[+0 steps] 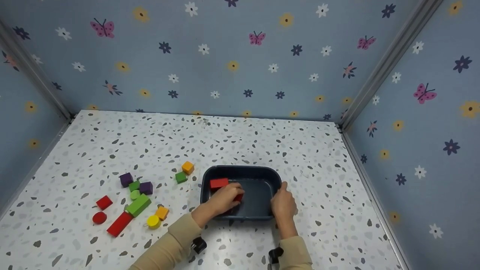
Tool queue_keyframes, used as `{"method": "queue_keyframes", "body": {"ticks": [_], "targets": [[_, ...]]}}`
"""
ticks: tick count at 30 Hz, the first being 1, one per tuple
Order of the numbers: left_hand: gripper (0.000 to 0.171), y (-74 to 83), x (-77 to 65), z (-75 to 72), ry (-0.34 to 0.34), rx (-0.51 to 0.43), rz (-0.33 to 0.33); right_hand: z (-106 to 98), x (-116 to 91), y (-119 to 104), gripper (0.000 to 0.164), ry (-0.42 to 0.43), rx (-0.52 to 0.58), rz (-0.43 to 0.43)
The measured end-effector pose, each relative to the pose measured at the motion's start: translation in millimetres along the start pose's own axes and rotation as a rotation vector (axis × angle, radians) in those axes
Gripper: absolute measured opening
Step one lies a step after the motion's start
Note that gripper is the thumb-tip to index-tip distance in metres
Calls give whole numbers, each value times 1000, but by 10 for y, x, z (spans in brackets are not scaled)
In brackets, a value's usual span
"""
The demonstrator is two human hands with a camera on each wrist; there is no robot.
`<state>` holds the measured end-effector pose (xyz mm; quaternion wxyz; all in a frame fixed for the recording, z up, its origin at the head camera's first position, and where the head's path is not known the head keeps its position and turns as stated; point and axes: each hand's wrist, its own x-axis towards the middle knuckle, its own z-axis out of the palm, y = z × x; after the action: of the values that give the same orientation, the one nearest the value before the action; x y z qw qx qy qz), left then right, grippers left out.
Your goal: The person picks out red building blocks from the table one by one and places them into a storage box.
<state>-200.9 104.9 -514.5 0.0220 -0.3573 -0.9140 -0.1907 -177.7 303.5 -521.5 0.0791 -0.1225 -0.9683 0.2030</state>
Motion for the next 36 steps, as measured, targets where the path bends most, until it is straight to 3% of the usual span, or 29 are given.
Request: {"method": "queue_keyframes", "body": {"ticks": [9, 20, 28, 36], "targets": [[9, 2, 19, 45, -59, 29, -2, 17, -1, 4, 20, 10, 0, 5], [10, 3, 21, 108, -24, 133, 76, 15, -6, -2, 25, 20, -18, 1], [12, -104, 81, 323, -13, 90, 84, 28, 4, 3, 24, 12, -15, 10], [10, 4, 35, 166, -48, 111, 46, 21, 4, 9, 23, 11, -11, 9]]}}
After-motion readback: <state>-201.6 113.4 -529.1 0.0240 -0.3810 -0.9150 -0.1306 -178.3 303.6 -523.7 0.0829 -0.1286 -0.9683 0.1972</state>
